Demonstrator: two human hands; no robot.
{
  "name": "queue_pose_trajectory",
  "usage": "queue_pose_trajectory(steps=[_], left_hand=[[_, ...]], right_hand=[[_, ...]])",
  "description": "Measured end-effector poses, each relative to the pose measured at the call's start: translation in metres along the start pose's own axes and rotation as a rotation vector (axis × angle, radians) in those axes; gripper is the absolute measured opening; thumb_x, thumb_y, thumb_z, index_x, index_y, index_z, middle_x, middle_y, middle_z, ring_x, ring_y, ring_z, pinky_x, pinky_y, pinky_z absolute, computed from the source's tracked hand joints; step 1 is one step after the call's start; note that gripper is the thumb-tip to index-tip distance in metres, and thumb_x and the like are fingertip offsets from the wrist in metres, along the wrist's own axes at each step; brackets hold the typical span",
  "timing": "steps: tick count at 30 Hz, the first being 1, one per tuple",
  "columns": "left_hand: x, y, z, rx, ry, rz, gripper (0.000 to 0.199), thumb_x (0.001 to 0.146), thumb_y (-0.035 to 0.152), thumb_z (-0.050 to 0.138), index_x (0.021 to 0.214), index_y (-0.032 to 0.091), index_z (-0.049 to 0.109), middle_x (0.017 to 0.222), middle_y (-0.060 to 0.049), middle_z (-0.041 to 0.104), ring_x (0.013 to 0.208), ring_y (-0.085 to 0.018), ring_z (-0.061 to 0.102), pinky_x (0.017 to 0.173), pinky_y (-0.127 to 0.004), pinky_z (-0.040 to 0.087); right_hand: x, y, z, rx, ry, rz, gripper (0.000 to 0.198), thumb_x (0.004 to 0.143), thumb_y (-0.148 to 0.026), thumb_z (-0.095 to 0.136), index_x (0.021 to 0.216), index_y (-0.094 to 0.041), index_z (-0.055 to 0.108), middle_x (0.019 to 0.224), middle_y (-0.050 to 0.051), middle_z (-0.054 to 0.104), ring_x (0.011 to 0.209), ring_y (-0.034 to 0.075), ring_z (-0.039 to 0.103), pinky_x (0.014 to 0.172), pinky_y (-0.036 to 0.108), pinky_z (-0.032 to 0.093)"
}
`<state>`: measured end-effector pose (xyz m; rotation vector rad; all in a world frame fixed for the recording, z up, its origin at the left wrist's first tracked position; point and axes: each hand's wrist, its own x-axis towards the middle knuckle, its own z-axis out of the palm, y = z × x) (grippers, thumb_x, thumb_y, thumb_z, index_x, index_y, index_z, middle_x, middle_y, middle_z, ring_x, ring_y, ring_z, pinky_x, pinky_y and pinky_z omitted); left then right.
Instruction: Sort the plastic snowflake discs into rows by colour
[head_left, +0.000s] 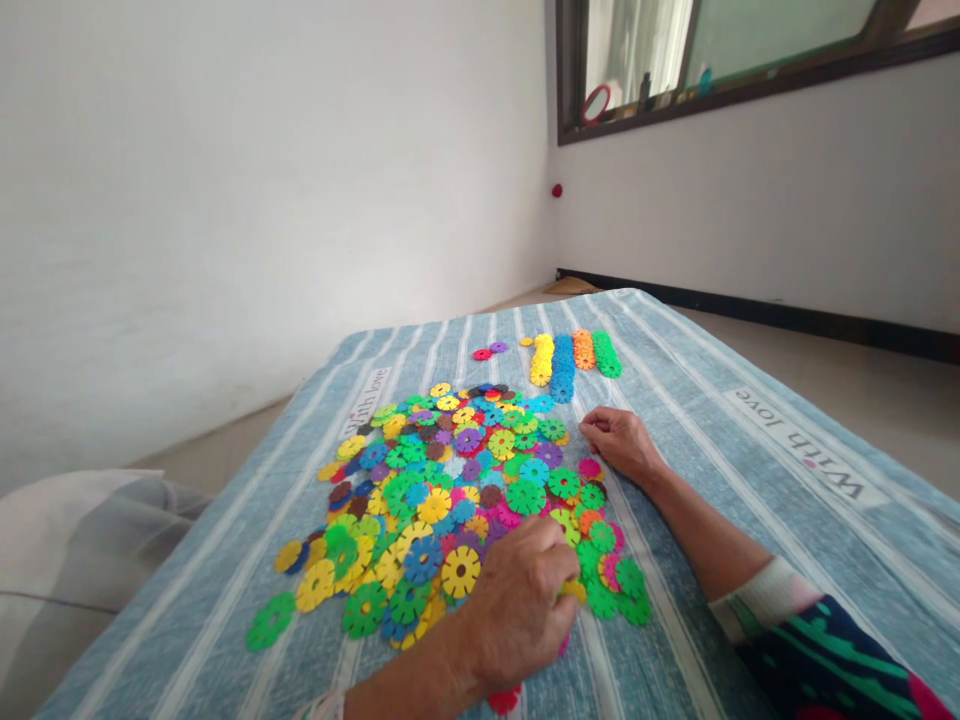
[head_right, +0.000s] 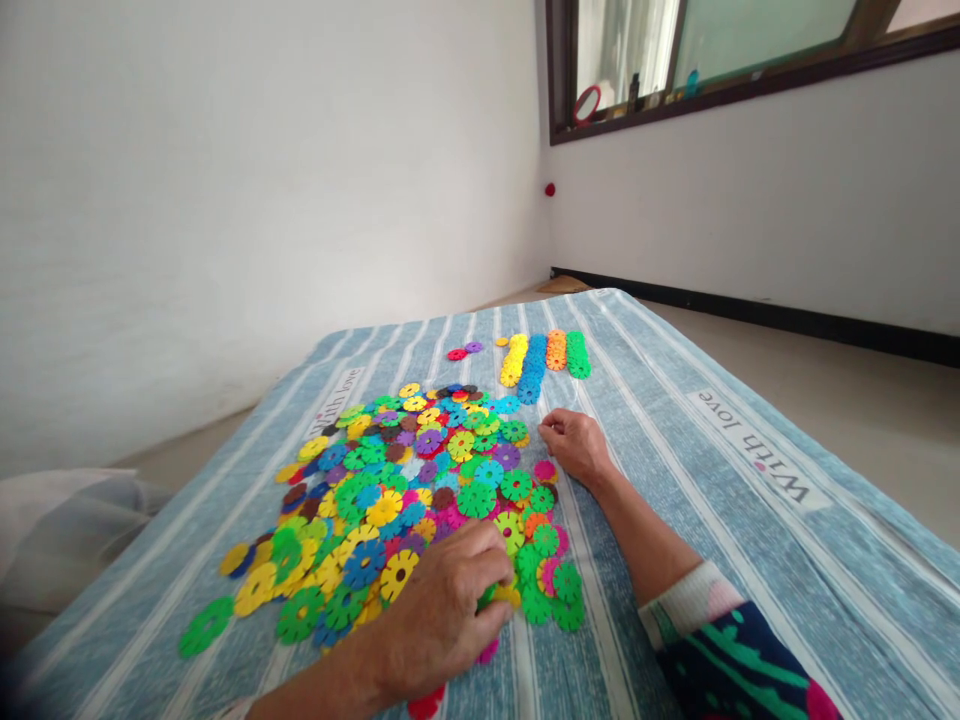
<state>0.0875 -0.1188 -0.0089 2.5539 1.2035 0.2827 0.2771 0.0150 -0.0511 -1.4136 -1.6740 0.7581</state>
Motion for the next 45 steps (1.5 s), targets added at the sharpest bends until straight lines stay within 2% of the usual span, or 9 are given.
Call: queue_pose_trajectory(steps=[6,11,16,19,23,32,35,39,45], left_hand=[[0.002,-0.002,-0.009,-0.309,0.166,-0.125,0.012,0.068,0.012,0.056,0.060,0.018,0.049,0.067,0.001,0.054,0.067,-0.013,0.051,0.060,-0.023,0.038],[0.003,-0.009,-0.015,-0.472,0.281,-0.267,0.011,0.072,0.018,0.055,0.061,0.018,0.056,0.060,0.003,0.053,0.057,-0.010,0.048,0.054,-0.021,0.037],[0.004,-0.015,-0.012,-0.566,0.336,-0.305,0.015,0.076,0.024,0.054,0.063,0.018,0.058,0.057,0.004,0.052,0.053,-0.009,0.047,0.052,-0.020,0.036],[0.004,-0.016,-0.012,-0.560,0.327,-0.296,0.016,0.077,0.025,0.054,0.063,0.018,0.058,0.056,0.004,0.052,0.052,-0.009,0.046,0.050,-0.020,0.036],[0.004,-0.014,-0.012,-0.530,0.327,-0.282,0.015,0.075,0.023,0.053,0.062,0.018,0.057,0.056,0.004,0.052,0.052,-0.009,0.046,0.050,-0.020,0.036],[0.004,-0.017,-0.010,-0.521,0.329,-0.258,0.015,0.075,0.020,0.053,0.061,0.016,0.057,0.055,0.004,0.052,0.053,-0.009,0.045,0.049,-0.019,0.034],[0.005,-0.017,-0.011,-0.526,0.325,-0.261,0.016,0.075,0.020,0.053,0.061,0.016,0.057,0.055,0.003,0.052,0.053,-0.009,0.046,0.050,-0.019,0.034],[0.005,-0.017,-0.011,-0.522,0.325,-0.268,0.016,0.076,0.020,0.052,0.062,0.015,0.058,0.056,0.003,0.053,0.053,-0.009,0.047,0.051,-0.019,0.035],[0.005,-0.018,-0.010,-0.533,0.310,-0.265,0.017,0.078,0.020,0.051,0.066,0.015,0.061,0.056,0.003,0.054,0.053,-0.009,0.047,0.053,-0.019,0.036]], right_hand=[[-0.003,-0.003,-0.005,0.047,-0.046,-0.002,0.017,0.073,-0.031,0.051,0.073,-0.018,0.062,0.050,-0.003,0.057,0.047,0.011,0.051,0.050,0.022,0.039],[-0.024,-0.017,-0.021,0.169,-0.207,0.048,0.022,0.073,-0.035,0.056,0.076,-0.015,0.066,0.059,-0.001,0.061,0.052,0.011,0.053,0.049,0.022,0.039],[-0.072,-0.040,-0.042,-0.008,-0.363,-0.187,0.015,0.071,-0.031,0.067,0.080,-0.020,0.070,0.086,0.004,0.064,0.079,0.017,0.059,0.072,0.029,0.046],[-0.095,-0.048,-0.048,-0.129,-0.463,-0.293,0.019,0.068,-0.030,0.073,0.085,-0.023,0.070,0.112,0.006,0.057,0.101,0.022,0.055,0.087,0.036,0.044],[-0.106,-0.050,-0.050,-0.260,-0.538,-0.346,0.012,0.066,-0.024,0.074,0.077,-0.022,0.070,0.123,0.006,0.050,0.111,0.024,0.049,0.091,0.038,0.042],[-0.103,-0.039,-0.056,-0.290,-0.526,-0.319,0.005,0.073,-0.015,0.067,0.075,-0.020,0.069,0.122,0.008,0.052,0.110,0.024,0.053,0.091,0.039,0.044],[-0.104,-0.041,-0.057,-0.292,-0.508,-0.334,0.010,0.077,-0.016,0.063,0.082,-0.021,0.069,0.117,0.007,0.055,0.107,0.022,0.055,0.089,0.037,0.046],[-0.108,-0.048,-0.055,-0.349,-0.489,-0.415,0.017,0.074,-0.019,0.066,0.091,-0.023,0.068,0.127,0.007,0.048,0.114,0.024,0.050,0.091,0.039,0.045],[-0.111,-0.054,-0.049,-0.414,-0.470,-0.486,0.005,0.078,-0.018,0.063,0.078,-0.021,0.067,0.128,0.006,0.047,0.118,0.026,0.044,0.092,0.041,0.045]])
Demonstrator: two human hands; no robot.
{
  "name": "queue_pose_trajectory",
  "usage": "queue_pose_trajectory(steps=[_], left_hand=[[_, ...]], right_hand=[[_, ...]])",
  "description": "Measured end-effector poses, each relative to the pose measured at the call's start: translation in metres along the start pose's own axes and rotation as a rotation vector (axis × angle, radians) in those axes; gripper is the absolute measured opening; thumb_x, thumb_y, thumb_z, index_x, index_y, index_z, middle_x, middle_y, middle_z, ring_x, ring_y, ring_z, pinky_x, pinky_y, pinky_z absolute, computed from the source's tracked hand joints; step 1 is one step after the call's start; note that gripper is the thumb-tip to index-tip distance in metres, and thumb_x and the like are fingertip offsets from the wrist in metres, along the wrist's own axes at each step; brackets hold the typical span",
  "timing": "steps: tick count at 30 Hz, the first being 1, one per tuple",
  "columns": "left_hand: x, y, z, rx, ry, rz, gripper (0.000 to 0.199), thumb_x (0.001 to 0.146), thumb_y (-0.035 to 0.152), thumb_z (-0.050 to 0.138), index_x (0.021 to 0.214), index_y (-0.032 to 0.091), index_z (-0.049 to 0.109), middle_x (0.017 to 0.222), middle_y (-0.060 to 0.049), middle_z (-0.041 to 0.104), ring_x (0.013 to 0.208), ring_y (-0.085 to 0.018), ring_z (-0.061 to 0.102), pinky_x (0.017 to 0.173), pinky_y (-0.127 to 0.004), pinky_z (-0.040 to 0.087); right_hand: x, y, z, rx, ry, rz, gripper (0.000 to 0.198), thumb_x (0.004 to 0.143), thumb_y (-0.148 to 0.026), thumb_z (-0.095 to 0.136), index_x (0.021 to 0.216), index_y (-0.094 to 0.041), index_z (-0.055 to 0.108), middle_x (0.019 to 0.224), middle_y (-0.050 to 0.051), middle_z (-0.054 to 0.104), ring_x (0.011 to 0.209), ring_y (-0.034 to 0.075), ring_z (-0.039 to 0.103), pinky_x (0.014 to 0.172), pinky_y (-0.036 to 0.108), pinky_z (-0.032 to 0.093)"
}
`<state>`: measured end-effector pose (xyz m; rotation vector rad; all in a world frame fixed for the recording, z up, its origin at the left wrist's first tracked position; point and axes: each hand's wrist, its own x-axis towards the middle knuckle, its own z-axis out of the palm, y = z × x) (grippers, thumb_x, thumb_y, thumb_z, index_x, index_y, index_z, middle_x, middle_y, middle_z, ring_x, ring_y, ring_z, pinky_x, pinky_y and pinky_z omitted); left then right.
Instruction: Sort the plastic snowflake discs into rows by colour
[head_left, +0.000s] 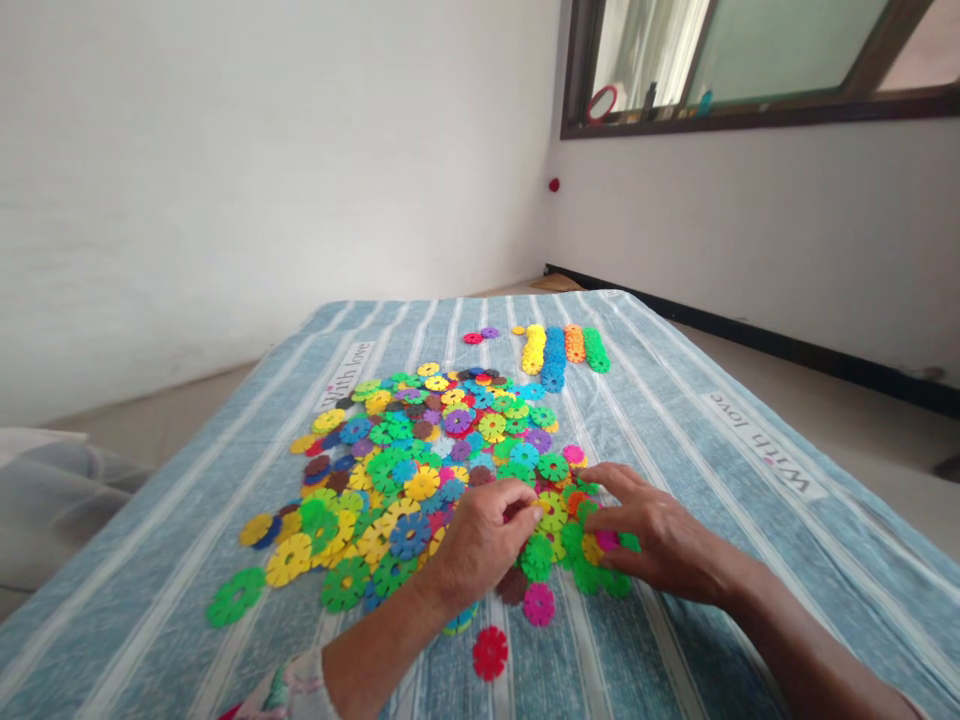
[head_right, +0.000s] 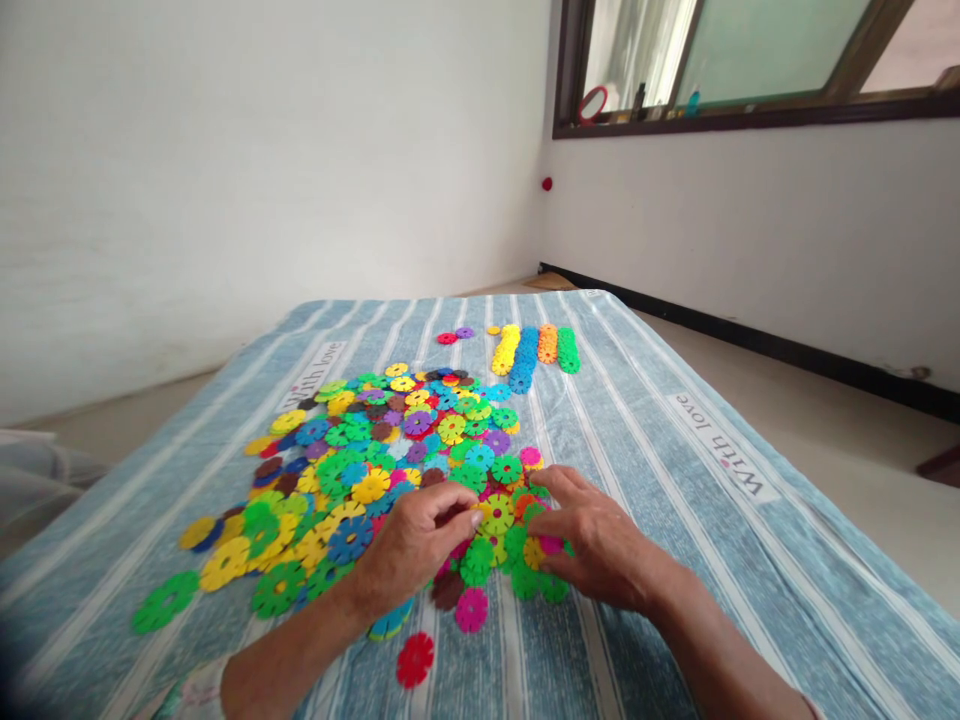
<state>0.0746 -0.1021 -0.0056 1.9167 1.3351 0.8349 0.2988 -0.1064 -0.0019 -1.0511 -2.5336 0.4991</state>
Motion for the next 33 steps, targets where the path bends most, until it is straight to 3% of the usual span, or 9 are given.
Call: queue_pose_trajectory(steps=[7,14,21,29,33], left_hand=[[0.000,-0.002,0.001,0.014,-0.011,-0.006,0.015,0.078,0.020,0.052,0.068,0.015,0.062,0.058,0.003,0.055,0.054,-0.009,0.048,0.053,-0.020,0.036],[-0.001,-0.002,0.002,-0.022,-0.023,-0.035,0.015,0.078,0.022,0.053,0.070,0.015,0.064,0.062,0.001,0.060,0.056,-0.010,0.051,0.053,-0.020,0.038],[-0.002,0.000,0.005,-0.300,-0.126,-0.178,0.019,0.080,0.028,0.052,0.079,0.014,0.064,0.066,-0.002,0.067,0.047,-0.009,0.051,0.046,-0.019,0.039],[-0.001,0.001,0.005,-0.548,-0.122,-0.244,0.021,0.076,0.031,0.058,0.083,0.013,0.065,0.070,-0.005,0.070,0.052,-0.011,0.059,0.050,-0.020,0.044],[0.000,0.002,0.005,-0.586,-0.052,-0.244,0.015,0.073,0.028,0.061,0.078,0.014,0.063,0.064,-0.002,0.068,0.052,-0.011,0.059,0.049,-0.020,0.044]], right_hand=[[0.005,0.000,0.008,0.115,0.039,-0.032,0.008,0.074,-0.011,0.065,0.075,-0.019,0.064,0.125,0.007,0.049,0.124,0.025,0.040,0.101,0.042,0.038],[0.008,0.005,0.013,0.494,0.117,0.102,0.007,0.073,-0.020,0.070,0.069,-0.020,0.064,0.124,0.006,0.053,0.121,0.026,0.045,0.103,0.046,0.034],[0.025,-0.001,0.018,0.750,0.290,0.204,0.008,0.072,-0.025,0.072,0.068,-0.020,0.067,0.120,0.005,0.057,0.117,0.024,0.049,0.100,0.040,0.035],[0.042,-0.009,0.030,0.757,0.414,0.280,0.012,0.072,-0.026,0.068,0.065,-0.017,0.065,0.102,0.007,0.063,0.098,0.021,0.059,0.088,0.036,0.042],[0.041,-0.007,0.031,0.587,0.449,0.183,0.011,0.077,-0.028,0.064,0.072,-0.019,0.066,0.091,0.006,0.066,0.093,0.021,0.060,0.084,0.035,0.045]])
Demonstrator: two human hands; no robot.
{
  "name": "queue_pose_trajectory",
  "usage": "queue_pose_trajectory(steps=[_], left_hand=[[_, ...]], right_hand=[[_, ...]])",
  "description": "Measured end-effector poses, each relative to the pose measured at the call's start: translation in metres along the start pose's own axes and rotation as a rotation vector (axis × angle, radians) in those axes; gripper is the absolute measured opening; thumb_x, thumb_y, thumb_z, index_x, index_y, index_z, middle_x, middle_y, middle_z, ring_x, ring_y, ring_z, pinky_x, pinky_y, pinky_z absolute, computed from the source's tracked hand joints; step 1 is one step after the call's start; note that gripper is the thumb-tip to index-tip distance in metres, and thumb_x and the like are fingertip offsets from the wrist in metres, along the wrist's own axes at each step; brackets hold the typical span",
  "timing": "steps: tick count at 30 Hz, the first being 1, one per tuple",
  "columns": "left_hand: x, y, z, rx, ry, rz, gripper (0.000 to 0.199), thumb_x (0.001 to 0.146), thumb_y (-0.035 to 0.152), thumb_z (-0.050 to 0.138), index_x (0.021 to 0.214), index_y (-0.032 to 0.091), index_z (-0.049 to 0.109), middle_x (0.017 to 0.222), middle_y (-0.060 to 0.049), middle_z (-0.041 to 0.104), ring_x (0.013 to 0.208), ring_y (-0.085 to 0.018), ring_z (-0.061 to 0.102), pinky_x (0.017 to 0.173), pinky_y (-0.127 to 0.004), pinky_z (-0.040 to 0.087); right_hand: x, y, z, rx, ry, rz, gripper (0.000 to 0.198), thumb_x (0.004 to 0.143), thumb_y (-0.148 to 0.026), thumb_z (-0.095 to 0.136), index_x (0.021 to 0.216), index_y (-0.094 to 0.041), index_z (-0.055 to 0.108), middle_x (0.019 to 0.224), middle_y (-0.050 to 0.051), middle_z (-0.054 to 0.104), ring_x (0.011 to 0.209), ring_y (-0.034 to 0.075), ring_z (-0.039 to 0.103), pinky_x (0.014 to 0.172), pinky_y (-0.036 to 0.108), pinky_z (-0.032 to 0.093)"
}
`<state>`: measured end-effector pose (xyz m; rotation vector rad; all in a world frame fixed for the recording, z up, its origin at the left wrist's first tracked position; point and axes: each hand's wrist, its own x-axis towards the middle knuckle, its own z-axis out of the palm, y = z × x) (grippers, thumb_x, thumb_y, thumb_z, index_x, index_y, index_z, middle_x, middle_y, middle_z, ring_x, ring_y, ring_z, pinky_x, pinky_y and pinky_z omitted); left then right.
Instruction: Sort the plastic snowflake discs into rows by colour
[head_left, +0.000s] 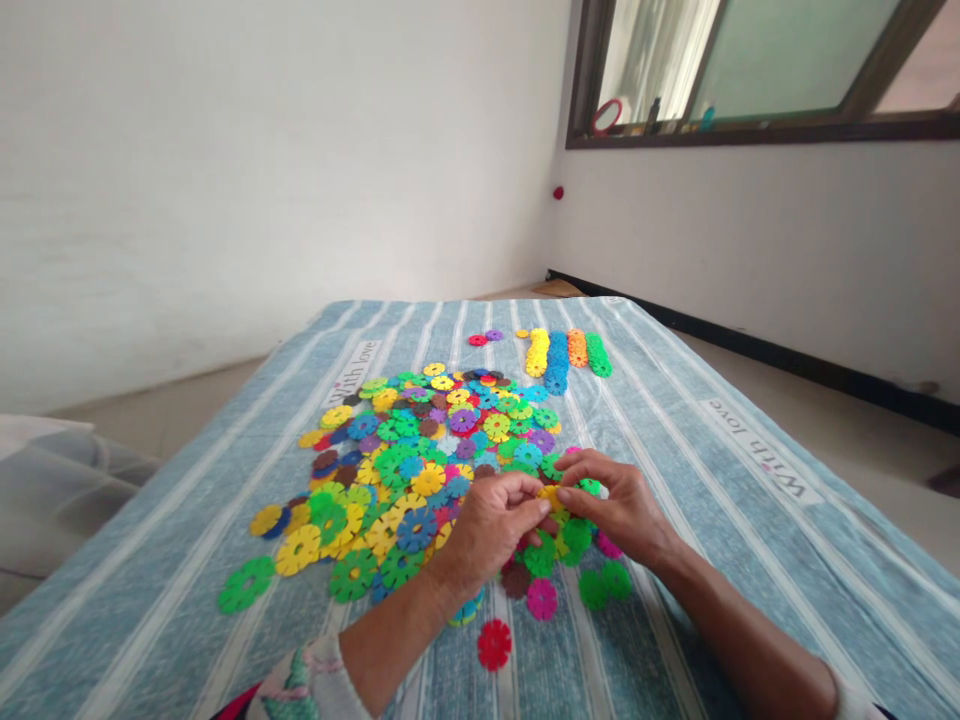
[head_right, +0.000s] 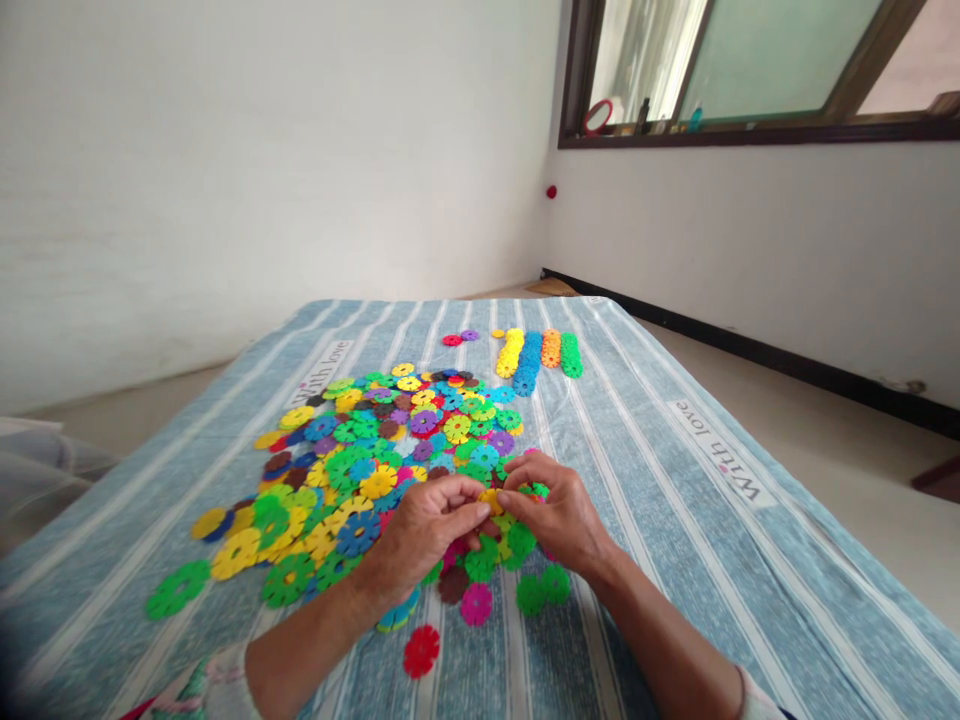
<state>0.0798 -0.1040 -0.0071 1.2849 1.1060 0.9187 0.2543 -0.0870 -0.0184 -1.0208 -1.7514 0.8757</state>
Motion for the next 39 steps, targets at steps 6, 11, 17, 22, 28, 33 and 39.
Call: queue_pose_trajectory(steps=[6,11,17,22,28,33,39], left_hand=[[0.001,-0.003,-0.003,0.026,0.059,-0.016,0.011,0.073,0.025,0.059,0.075,0.014,0.062,0.060,0.000,0.067,0.046,-0.009,0.057,0.048,-0.019,0.044],[0.002,-0.005,-0.002,0.053,0.063,-0.007,0.011,0.073,0.024,0.059,0.076,0.014,0.062,0.059,0.000,0.067,0.046,-0.009,0.056,0.047,-0.019,0.043],[0.003,-0.004,-0.002,0.097,0.049,-0.028,0.012,0.073,0.025,0.058,0.075,0.014,0.061,0.059,0.000,0.067,0.047,-0.009,0.057,0.048,-0.020,0.044],[0.003,-0.005,-0.003,0.105,0.044,-0.026,0.012,0.073,0.025,0.058,0.075,0.014,0.061,0.059,0.000,0.067,0.047,-0.009,0.057,0.048,-0.020,0.044],[0.003,-0.005,-0.002,0.104,0.047,-0.022,0.011,0.073,0.025,0.058,0.075,0.015,0.061,0.058,0.000,0.067,0.046,-0.009,0.057,0.047,-0.019,0.043],[0.002,-0.005,-0.002,0.083,0.049,-0.018,0.013,0.073,0.026,0.058,0.077,0.015,0.062,0.059,0.001,0.066,0.047,-0.009,0.057,0.047,-0.020,0.044],[0.003,-0.004,-0.001,0.094,0.048,-0.022,0.012,0.072,0.024,0.057,0.076,0.014,0.062,0.059,0.001,0.066,0.047,-0.009,0.057,0.047,-0.020,0.044]], right_hand=[[-0.009,0.006,-0.015,-0.387,-0.114,-0.244,0.013,0.085,-0.023,0.056,0.090,-0.021,0.067,0.090,0.007,0.069,0.088,0.021,0.062,0.082,0.037,0.045],[-0.012,0.008,-0.020,-0.494,-0.168,-0.285,0.014,0.087,-0.019,0.052,0.084,-0.020,0.065,0.074,0.004,0.068,0.073,0.017,0.061,0.077,0.034,0.046],[-0.013,0.018,-0.018,-0.457,-0.069,-0.317,0.014,0.086,-0.018,0.052,0.094,-0.020,0.064,0.094,0.007,0.070,0.092,0.020,0.063,0.083,0.035,0.048],[-0.012,0.017,-0.019,-0.506,-0.113,-0.316,0.019,0.089,-0.016,0.047,0.088,-0.019,0.065,0.089,0.007,0.070,0.087,0.019,0.064,0.080,0.034,0.048],[-0.011,0.017,-0.019,-0.565,-0.143,-0.371,0.016,0.088,-0.018,0.050,0.082,-0.020,0.065,0.088,0.007,0.068,0.090,0.020,0.061,0.082,0.037,0.048],[-0.012,0.017,-0.015,-0.691,-0.186,-0.348,0.008,0.083,-0.020,0.057,0.080,-0.020,0.065,0.106,0.010,0.062,0.114,0.026,0.050,0.093,0.044,0.044],[-0.013,0.015,-0.012,-0.742,-0.195,-0.286,0.011,0.084,-0.018,0.056,0.084,-0.020,0.067,0.105,0.008,0.062,0.112,0.025,0.050,0.092,0.042,0.044]])
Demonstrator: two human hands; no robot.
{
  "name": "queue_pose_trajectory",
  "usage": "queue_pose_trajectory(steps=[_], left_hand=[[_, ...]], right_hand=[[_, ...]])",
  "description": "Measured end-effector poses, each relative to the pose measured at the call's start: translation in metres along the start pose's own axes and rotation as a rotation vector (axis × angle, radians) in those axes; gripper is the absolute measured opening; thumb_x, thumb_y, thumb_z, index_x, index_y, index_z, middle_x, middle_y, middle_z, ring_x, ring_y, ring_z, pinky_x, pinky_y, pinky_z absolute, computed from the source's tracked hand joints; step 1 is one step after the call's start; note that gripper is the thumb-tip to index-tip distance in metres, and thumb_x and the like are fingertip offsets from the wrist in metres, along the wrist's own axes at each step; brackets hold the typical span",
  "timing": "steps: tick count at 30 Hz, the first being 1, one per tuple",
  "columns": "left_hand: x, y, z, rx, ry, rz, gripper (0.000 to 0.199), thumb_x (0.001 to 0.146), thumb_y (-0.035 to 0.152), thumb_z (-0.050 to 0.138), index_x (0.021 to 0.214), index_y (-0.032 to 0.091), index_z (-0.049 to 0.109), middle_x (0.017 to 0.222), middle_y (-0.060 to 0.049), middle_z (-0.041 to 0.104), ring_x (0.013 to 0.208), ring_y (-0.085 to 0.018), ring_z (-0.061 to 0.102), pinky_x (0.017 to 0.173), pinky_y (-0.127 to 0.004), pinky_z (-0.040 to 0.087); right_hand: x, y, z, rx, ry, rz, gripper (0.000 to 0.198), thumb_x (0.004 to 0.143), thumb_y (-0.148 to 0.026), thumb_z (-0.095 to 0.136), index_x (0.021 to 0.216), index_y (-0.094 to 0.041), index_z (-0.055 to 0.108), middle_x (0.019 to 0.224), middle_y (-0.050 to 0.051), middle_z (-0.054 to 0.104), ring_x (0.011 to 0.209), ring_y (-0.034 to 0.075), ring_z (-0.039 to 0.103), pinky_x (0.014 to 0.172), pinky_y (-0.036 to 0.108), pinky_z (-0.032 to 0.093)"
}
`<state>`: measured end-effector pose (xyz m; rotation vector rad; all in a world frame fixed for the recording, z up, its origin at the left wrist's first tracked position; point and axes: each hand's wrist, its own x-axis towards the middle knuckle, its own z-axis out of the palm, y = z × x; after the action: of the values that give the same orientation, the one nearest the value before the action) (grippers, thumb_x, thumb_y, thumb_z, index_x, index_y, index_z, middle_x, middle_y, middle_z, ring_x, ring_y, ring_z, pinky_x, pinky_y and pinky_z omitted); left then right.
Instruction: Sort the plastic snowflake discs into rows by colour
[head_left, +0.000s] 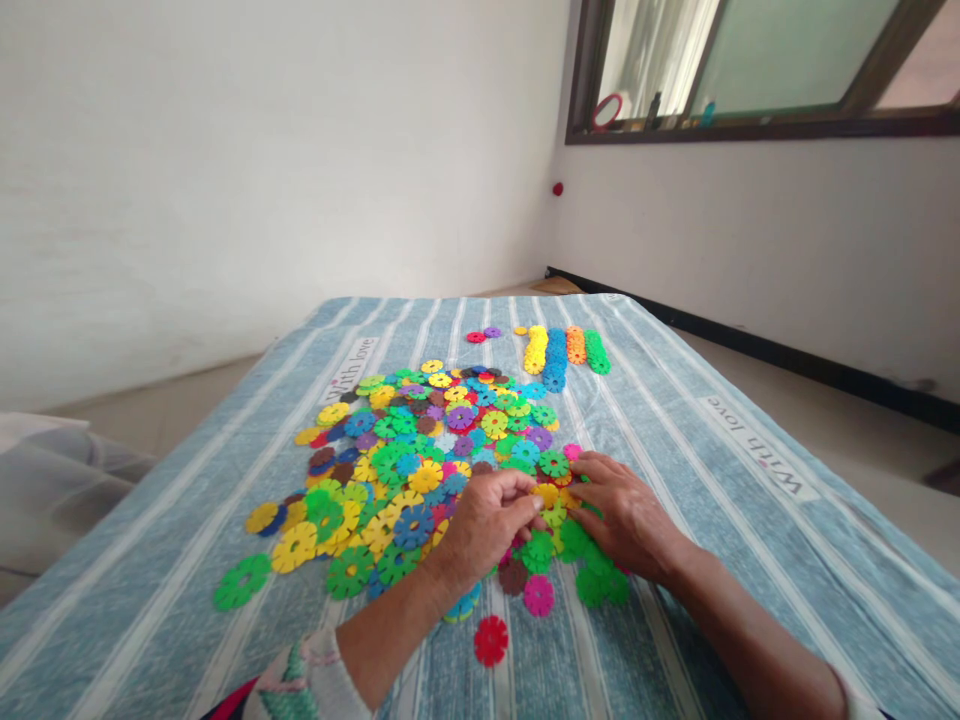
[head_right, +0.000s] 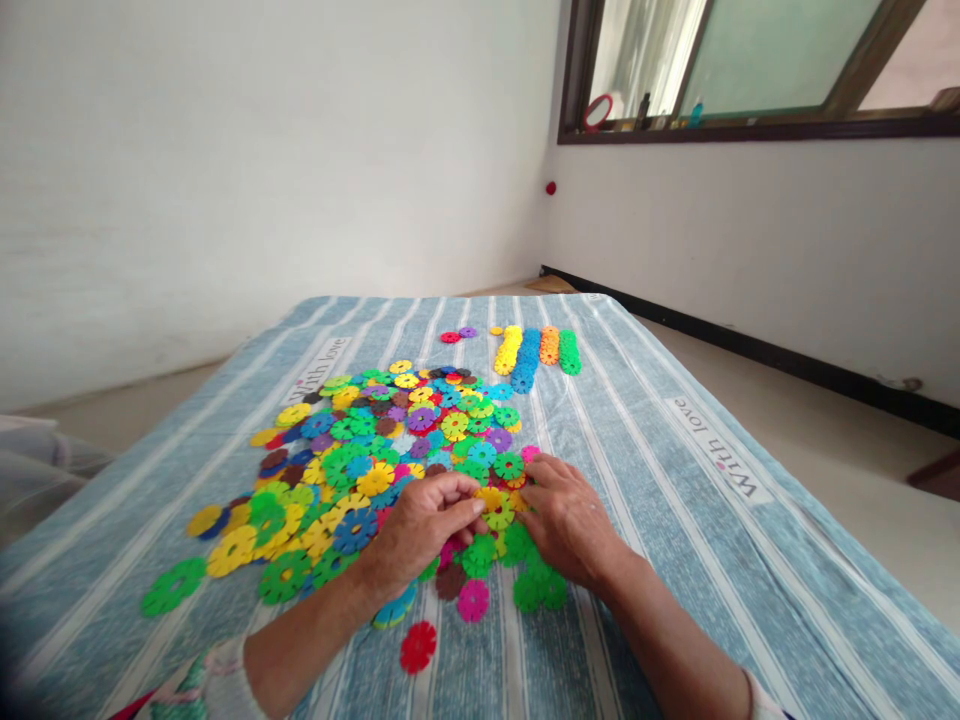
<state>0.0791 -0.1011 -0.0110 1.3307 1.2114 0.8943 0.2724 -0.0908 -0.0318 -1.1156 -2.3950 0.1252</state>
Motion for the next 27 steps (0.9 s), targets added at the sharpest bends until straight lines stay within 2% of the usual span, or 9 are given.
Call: queue_pose_trajectory(steps=[5,8,13,17,27], left_hand=[[-0.001,0.002,0.000,-0.007,0.010,0.003,0.011,0.072,0.024,0.058,0.076,0.015,0.062,0.059,0.001,0.066,0.049,-0.010,0.059,0.047,-0.020,0.045],[-0.001,0.001,0.000,-0.018,0.027,-0.002,0.012,0.072,0.025,0.058,0.077,0.015,0.062,0.059,0.001,0.066,0.047,-0.010,0.058,0.047,-0.021,0.045],[0.002,-0.003,-0.001,-0.046,0.065,-0.027,0.012,0.072,0.025,0.059,0.079,0.016,0.061,0.057,0.002,0.067,0.046,-0.011,0.058,0.047,-0.021,0.046],[0.002,-0.003,-0.001,-0.077,0.062,-0.038,0.013,0.072,0.025,0.060,0.080,0.015,0.061,0.059,0.001,0.067,0.048,-0.011,0.059,0.048,-0.021,0.047],[-0.002,0.004,0.000,-0.110,-0.075,-0.011,0.015,0.072,0.027,0.063,0.079,0.013,0.065,0.064,-0.001,0.068,0.057,-0.011,0.062,0.053,-0.020,0.048]], right_hand=[[0.002,0.000,0.004,-0.002,0.050,-0.027,0.019,0.087,-0.016,0.050,0.074,-0.019,0.064,0.092,0.008,0.063,0.100,0.023,0.054,0.088,0.040,0.044],[0.003,0.000,0.004,0.086,0.116,0.002,0.025,0.088,-0.015,0.045,0.071,-0.019,0.063,0.089,0.008,0.064,0.093,0.021,0.057,0.084,0.038,0.045],[0.005,-0.006,-0.004,0.493,0.274,0.176,0.017,0.086,-0.022,0.052,0.076,-0.019,0.066,0.086,0.007,0.067,0.085,0.019,0.061,0.077,0.032,0.049],[0.007,-0.013,-0.009,0.706,0.266,0.238,0.019,0.085,-0.028,0.056,0.073,-0.019,0.067,0.082,0.006,0.067,0.079,0.018,0.062,0.074,0.031,0.048],[0.008,-0.016,0.005,0.700,0.234,0.260,0.017,0.083,-0.023,0.056,0.072,-0.018,0.067,0.080,0.005,0.067,0.077,0.017,0.062,0.074,0.030,0.048]])
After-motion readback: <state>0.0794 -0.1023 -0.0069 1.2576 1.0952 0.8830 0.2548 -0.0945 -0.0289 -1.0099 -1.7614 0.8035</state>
